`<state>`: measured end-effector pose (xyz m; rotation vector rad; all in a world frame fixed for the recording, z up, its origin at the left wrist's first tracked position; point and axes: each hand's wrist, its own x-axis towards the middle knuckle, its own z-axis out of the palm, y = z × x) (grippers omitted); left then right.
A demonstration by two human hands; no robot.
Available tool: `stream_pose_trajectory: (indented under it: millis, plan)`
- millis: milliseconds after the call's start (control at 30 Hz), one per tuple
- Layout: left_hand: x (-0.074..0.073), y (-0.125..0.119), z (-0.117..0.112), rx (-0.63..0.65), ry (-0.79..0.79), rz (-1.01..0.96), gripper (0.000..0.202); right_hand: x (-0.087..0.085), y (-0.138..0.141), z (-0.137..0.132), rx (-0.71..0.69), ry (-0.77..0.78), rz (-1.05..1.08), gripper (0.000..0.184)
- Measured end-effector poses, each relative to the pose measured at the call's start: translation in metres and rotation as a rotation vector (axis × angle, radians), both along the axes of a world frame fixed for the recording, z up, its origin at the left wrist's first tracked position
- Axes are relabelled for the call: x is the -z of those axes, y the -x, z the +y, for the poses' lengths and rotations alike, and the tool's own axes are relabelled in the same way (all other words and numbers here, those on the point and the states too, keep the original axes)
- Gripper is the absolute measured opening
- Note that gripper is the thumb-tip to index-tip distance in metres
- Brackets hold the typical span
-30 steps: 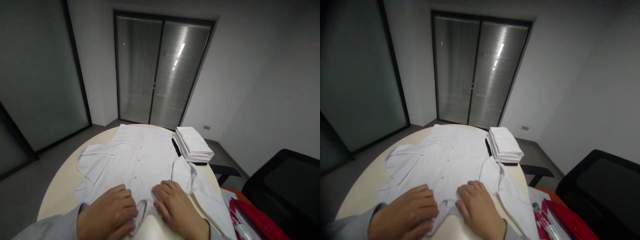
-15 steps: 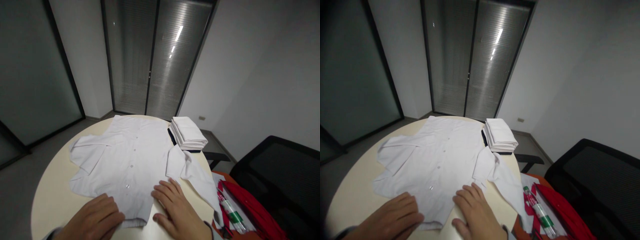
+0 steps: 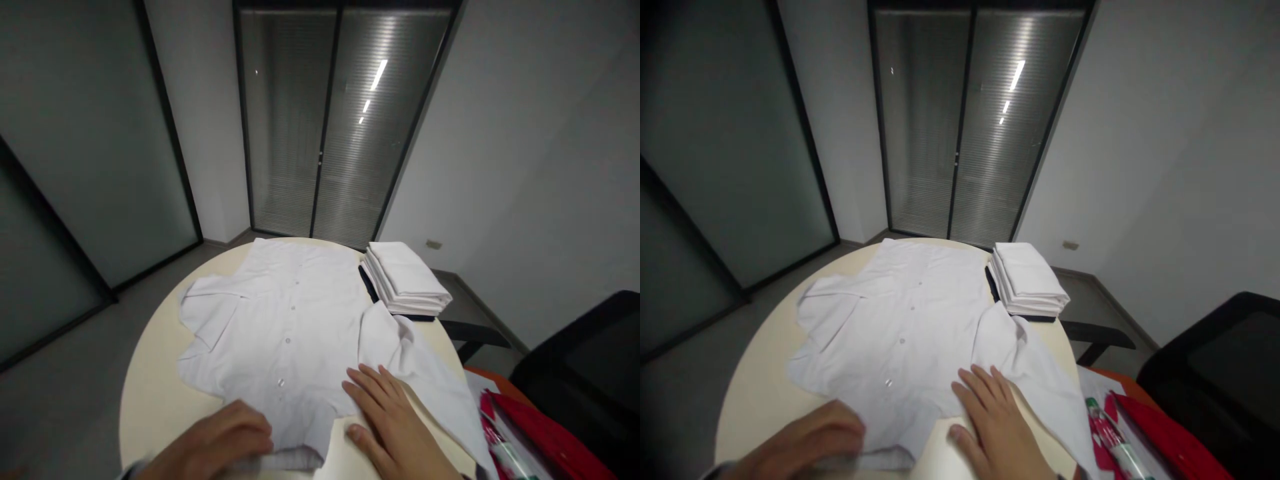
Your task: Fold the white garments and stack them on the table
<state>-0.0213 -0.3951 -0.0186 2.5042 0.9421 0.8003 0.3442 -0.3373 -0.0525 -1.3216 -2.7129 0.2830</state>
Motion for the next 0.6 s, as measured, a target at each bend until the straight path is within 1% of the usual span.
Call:
stream_pose_trajectory:
  millis: [67,133,167,233,267,300,333,367,433,500,600]
  plan:
    - [-0.006,0.013,0.022,-0.198,-0.029,0.015,0.024,0.006,-0.001,0.002,-0.018,-0.061,-0.013,0.054]
    - [-0.009,0.029,0.059,-0.379,-0.068,0.113,0.027,0.012,-0.002,0.004,-0.044,-0.129,-0.018,0.054]
    - [-0.008,0.037,0.082,-0.450,-0.080,0.183,0.033,0.014,-0.002,0.005,-0.056,-0.165,-0.019,0.054]
    - [-0.003,0.051,0.130,-0.621,-0.104,0.332,0.057,0.016,-0.003,0.006,-0.079,-0.230,-0.020,0.053]
    - [0.000,0.058,0.153,-0.706,-0.084,0.422,0.067,0.017,-0.004,0.007,-0.093,-0.260,-0.022,0.053]
    - [0.002,0.065,0.173,-0.781,-0.045,0.507,0.070,0.017,-0.005,0.009,-0.110,-0.288,-0.025,0.052]
    - [0.005,0.072,0.190,-0.836,0.004,0.571,0.065,0.019,-0.006,0.011,-0.129,-0.316,-0.026,0.051]
    - [0.006,0.079,0.204,-0.870,0.048,0.611,0.055,0.020,-0.008,0.014,-0.148,-0.344,-0.027,0.051]
    - [0.005,0.098,0.222,-0.907,0.099,0.630,0.038,0.026,-0.012,0.021,-0.185,-0.409,-0.025,0.049]
    - [0.000,0.119,0.231,-0.948,0.099,0.611,0.034,0.033,-0.015,0.028,-0.211,-0.469,-0.017,0.047]
    - [-0.015,0.154,0.232,-1.057,0.084,0.575,0.033,0.043,-0.016,0.038,-0.257,-0.556,0.008,0.046]
